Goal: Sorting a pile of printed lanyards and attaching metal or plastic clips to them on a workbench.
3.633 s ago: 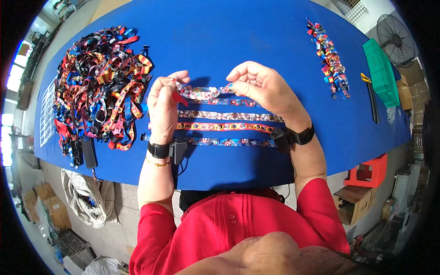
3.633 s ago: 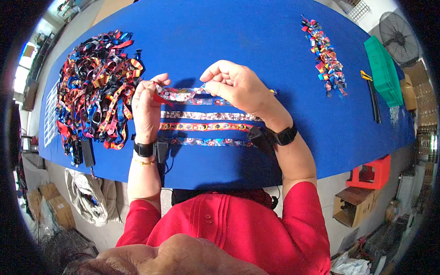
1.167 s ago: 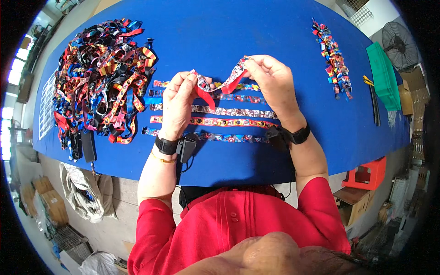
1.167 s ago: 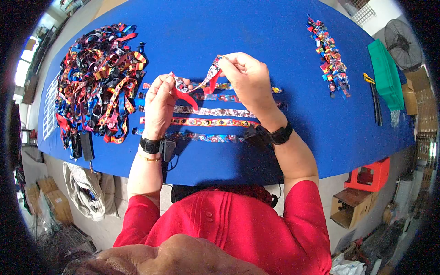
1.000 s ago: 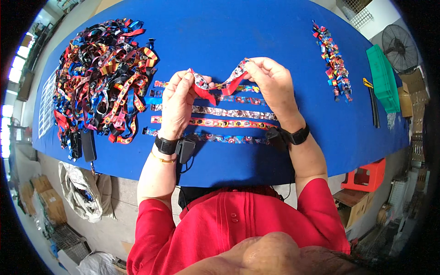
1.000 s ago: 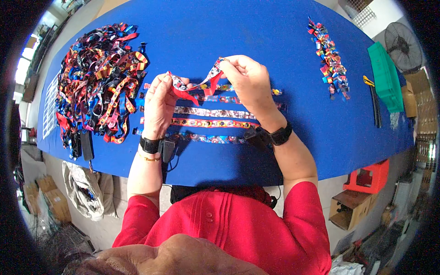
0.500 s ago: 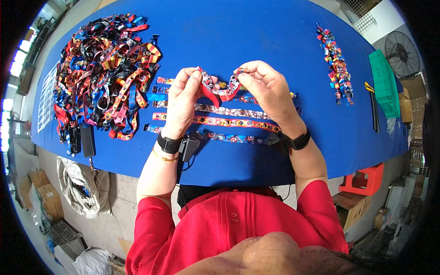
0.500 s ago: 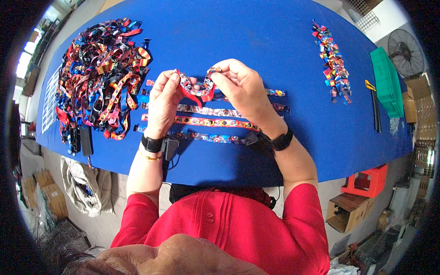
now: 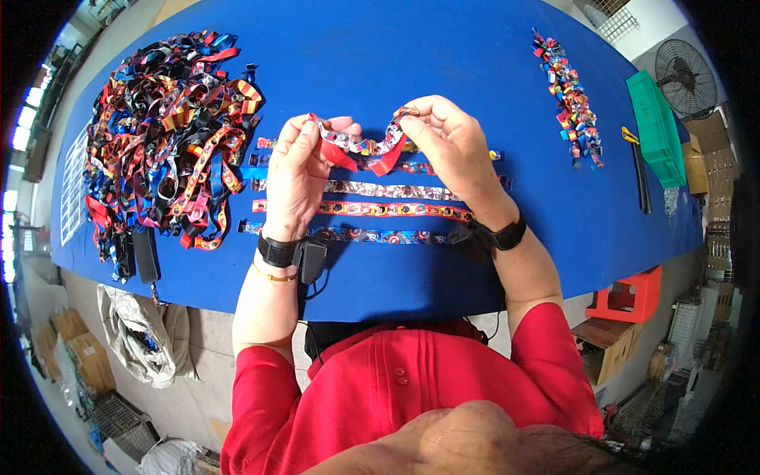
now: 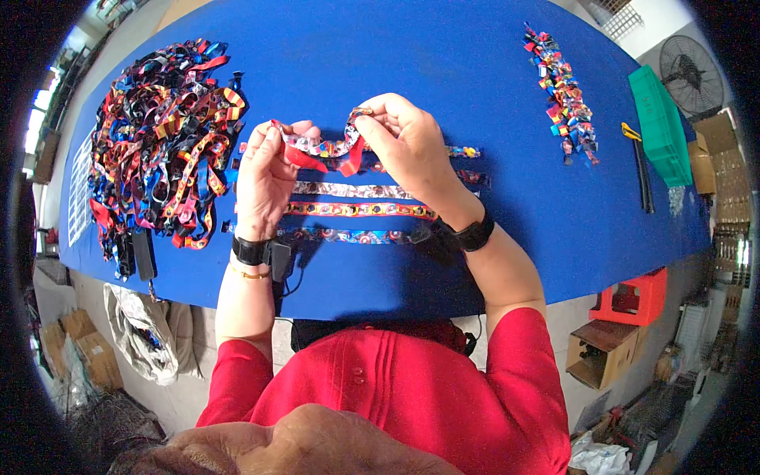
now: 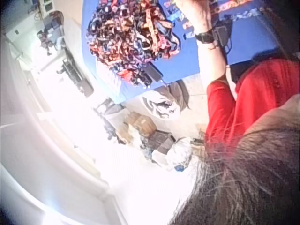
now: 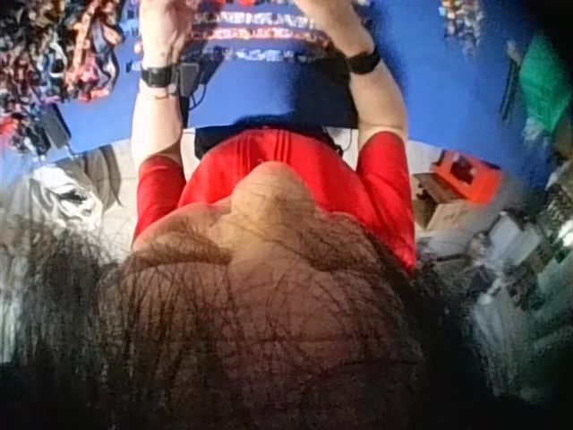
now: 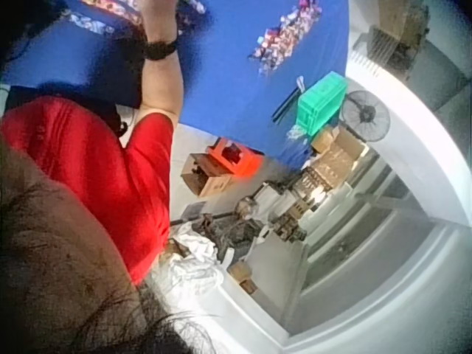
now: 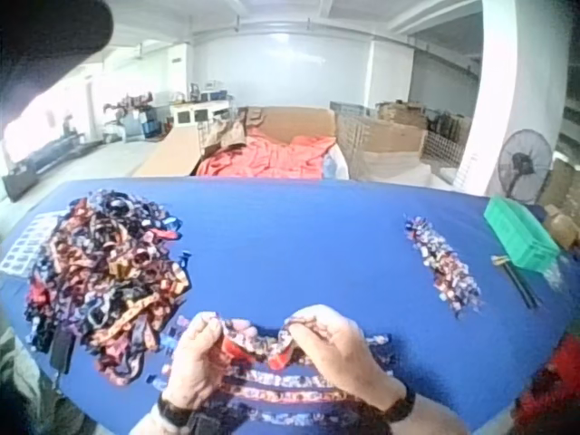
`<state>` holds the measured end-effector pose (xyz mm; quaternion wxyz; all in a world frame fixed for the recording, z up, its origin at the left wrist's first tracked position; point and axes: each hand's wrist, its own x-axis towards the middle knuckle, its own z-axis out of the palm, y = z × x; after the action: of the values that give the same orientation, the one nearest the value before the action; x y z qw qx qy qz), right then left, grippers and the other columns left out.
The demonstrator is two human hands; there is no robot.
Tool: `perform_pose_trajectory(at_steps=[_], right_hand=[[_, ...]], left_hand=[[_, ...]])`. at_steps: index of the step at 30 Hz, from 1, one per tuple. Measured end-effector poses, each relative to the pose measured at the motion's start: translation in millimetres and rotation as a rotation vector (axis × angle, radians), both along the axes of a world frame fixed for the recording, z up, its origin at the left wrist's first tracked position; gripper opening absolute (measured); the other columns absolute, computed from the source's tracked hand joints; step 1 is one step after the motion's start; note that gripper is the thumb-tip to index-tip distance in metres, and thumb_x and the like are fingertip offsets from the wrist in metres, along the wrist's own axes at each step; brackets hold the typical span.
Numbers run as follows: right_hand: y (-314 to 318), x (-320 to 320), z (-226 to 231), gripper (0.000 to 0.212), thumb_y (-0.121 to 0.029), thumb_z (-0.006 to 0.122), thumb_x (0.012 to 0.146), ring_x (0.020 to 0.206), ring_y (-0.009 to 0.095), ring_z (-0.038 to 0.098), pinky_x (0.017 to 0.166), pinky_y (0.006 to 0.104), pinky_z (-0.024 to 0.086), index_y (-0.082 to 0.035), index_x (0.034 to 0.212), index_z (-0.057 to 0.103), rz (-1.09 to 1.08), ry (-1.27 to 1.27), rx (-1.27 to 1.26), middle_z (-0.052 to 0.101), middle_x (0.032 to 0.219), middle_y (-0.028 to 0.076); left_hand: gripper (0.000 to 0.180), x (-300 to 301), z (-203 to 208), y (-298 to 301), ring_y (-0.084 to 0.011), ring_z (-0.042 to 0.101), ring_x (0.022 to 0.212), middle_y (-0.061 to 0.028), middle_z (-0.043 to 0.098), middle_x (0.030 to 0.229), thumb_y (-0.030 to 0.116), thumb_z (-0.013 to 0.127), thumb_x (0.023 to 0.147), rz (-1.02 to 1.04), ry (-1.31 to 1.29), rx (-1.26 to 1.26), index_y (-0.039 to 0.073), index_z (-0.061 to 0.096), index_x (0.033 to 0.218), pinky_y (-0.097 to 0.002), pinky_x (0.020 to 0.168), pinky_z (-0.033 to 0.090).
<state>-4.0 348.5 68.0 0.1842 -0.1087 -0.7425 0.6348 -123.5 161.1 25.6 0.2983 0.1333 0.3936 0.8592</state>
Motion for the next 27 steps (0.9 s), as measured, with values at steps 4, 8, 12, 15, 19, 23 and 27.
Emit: perform_pose_trajectory(at_steps=[4,8,12,15,19,23,27], right_hand=[[0.8,-2.0,-7.1,0.014,-0.008,0.062,0.097,0.084,0.007,0.065,0.074,0.0221,0.052,0.003,0.105,0.064,0.029,-0.025,-0.017,0.071,0.093,0.005],[-5.1,-1.9,-6.9,0.013,-0.008,0.063,0.098,0.083,0.006,0.064,0.073,0.0224,0.053,0.003,0.105,0.064,0.155,0.015,-0.096,0.071,0.092,0.003],[-8.2,-2.6,-11.7,0.014,-0.008,0.065,0.097,0.084,0.006,0.063,0.073,0.0228,0.053,0.004,0.103,0.065,0.207,-0.028,-0.062,0.071,0.092,0.003],[-9.1,-3.3,-17.1,0.014,-0.008,0.065,0.096,0.085,0.006,0.063,0.074,0.0231,0.053,0.004,0.104,0.066,0.226,-0.055,-0.075,0.071,0.093,0.004],[-10.8,-3.2,-19.0,0.015,-0.008,0.066,0.096,0.086,0.005,0.063,0.075,0.0233,0.053,0.004,0.105,0.066,0.233,-0.074,-0.094,0.071,0.094,0.004],[-12.6,-2.5,-16.9,0.015,-0.008,0.066,0.096,0.086,0.006,0.063,0.075,0.0234,0.053,0.004,0.104,0.066,0.233,-0.081,-0.089,0.071,0.094,0.004],[-12.0,-1.7,-17.0,0.015,-0.009,0.066,0.096,0.087,0.006,0.064,0.076,0.0235,0.053,0.004,0.104,0.066,0.239,-0.103,-0.086,0.071,0.094,0.005]], left_hand=[[0.016,7.2,8.0,-3.0,-0.0263,0.072,0.082,-0.0180,0.072,0.097,0.017,0.052,0.105,-0.226,0.074,0.087,0.004,0.056,0.112,-0.0377,0.081,0.058],[0.017,17.5,9.2,0.8,-0.0118,0.066,0.082,-0.0072,0.071,0.092,0.017,0.059,0.103,-0.156,0.228,-0.186,0.003,0.064,0.110,-0.0267,0.078,0.054],[0.013,13.5,3.0,-3.3,-0.0039,0.059,0.085,0.0020,0.069,0.095,0.013,0.064,0.099,-0.159,0.329,-0.345,0.003,0.071,0.105,-0.0210,0.079,0.046],[0.013,14.8,5.4,-4.6,-0.0037,0.058,0.085,0.0025,0.069,0.092,0.014,0.066,0.099,-0.149,0.331,-0.384,0.003,0.072,0.101,-0.0206,0.079,0.044],[0.014,14.6,3.1,-2.5,-0.0017,0.054,0.078,0.0045,0.067,0.086,0.017,0.069,0.097,-0.138,0.363,-0.422,0.003,0.072,0.097,-0.0196,0.070,0.042],[0.015,17.4,3.6,-1.3,0.0001,0.051,0.071,0.0059,0.065,0.081,0.017,0.070,0.097,-0.118,0.367,-0.421,0.003,0.072,0.096,-0.0181,0.062,0.039],[0.015,18.4,5.1,-1.9,-0.0003,0.052,0.072,0.0053,0.065,0.081,0.017,0.070,0.097,-0.115,0.378,-0.429,0.002,0.072,0.096,-0.0184,0.063,0.041]])
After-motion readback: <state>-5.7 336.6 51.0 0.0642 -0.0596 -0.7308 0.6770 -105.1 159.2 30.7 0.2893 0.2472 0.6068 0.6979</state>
